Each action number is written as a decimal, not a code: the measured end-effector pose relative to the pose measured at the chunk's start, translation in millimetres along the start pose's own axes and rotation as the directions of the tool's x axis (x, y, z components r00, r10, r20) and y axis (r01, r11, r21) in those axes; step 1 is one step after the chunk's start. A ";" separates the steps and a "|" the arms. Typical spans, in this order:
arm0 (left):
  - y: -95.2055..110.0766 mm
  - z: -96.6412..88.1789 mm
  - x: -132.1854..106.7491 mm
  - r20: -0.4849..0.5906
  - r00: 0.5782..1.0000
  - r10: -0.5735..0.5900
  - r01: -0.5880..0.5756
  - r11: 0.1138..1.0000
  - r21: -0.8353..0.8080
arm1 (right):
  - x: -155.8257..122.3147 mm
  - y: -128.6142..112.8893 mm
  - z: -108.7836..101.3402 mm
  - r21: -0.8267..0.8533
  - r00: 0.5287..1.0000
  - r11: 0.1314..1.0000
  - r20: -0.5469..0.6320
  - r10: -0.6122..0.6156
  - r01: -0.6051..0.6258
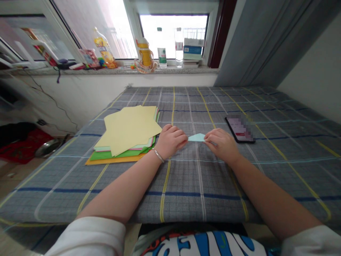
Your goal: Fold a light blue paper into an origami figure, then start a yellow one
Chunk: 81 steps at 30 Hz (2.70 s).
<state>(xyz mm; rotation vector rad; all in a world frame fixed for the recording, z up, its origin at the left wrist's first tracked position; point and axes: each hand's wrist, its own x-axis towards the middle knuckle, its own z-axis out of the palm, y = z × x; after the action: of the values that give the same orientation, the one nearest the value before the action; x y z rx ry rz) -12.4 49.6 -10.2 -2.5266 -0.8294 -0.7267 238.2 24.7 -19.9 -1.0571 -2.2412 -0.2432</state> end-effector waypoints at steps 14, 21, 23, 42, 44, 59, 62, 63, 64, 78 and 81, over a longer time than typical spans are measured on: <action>-16.8 3.1 -5.7 -0.021 0.994 -0.110 0.110 0.994 -0.004 | -4.3 15.9 -1.1 0.093 0.994 0.993 -0.076 0.073 -0.066; -5.7 5.7 -4.1 -0.002 0.996 -0.087 0.086 0.987 -0.135 | -2.8 9.5 4.1 0.123 0.997 0.991 -0.052 0.063 -0.056; -1.0 6.4 -2.7 0.015 0.999 -0.041 0.042 0.991 -0.126 | -2.0 6.2 6.0 0.133 0.997 0.989 -0.038 0.068 -0.063; -13.1 12.3 -5.3 -0.040 0.973 -0.228 0.230 0.971 0.062 | -4.1 7.8 2.2 0.209 0.990 0.969 -0.017 0.139 -0.132; -15.3 14.4 -7.0 -0.024 0.964 -0.265 0.266 0.960 0.081 | -4.6 9.0 1.5 0.204 0.989 0.968 -0.002 0.150 -0.147; -10.1 8.9 -6.1 0.205 0.874 -0.441 0.458 0.888 -0.039 | -1.5 -4.4 7.0 0.125 0.945 0.939 0.106 0.309 -0.321; -5.7 18.6 -6.3 0.186 0.831 -0.525 0.557 0.790 -0.257 | -0.5 -8.3 11.8 0.106 0.911 0.926 0.247 0.329 -0.363; -4.3 23.6 -6.3 0.183 0.803 -0.568 0.592 0.720 -0.363 | -0.7 -8.6 13.6 0.120 0.903 0.920 0.271 0.332 -0.374; -2.8 29.0 -6.0 0.185 0.764 -0.618 0.617 0.615 -0.490 | -1.0 -8.8 15.3 0.142 0.898 0.913 0.288 0.332 -0.383; 35.8 45.4 3.1 0.451 0.680 -0.578 0.600 0.084 -0.796 | 25.5 -32.0 21.5 0.162 0.729 0.794 0.533 0.429 -0.586; 36.4 44.2 4.2 0.455 0.662 -0.595 0.630 0.113 -0.769 | 29.3 -35.2 25.1 0.215 0.711 0.751 0.555 0.433 -0.625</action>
<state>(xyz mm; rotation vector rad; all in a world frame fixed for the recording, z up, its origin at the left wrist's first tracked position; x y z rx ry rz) 29.1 46.0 -49.8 -2.9525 -2.0641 -1.8581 186.3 30.3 -17.8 -1.6092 -2.1064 0.7771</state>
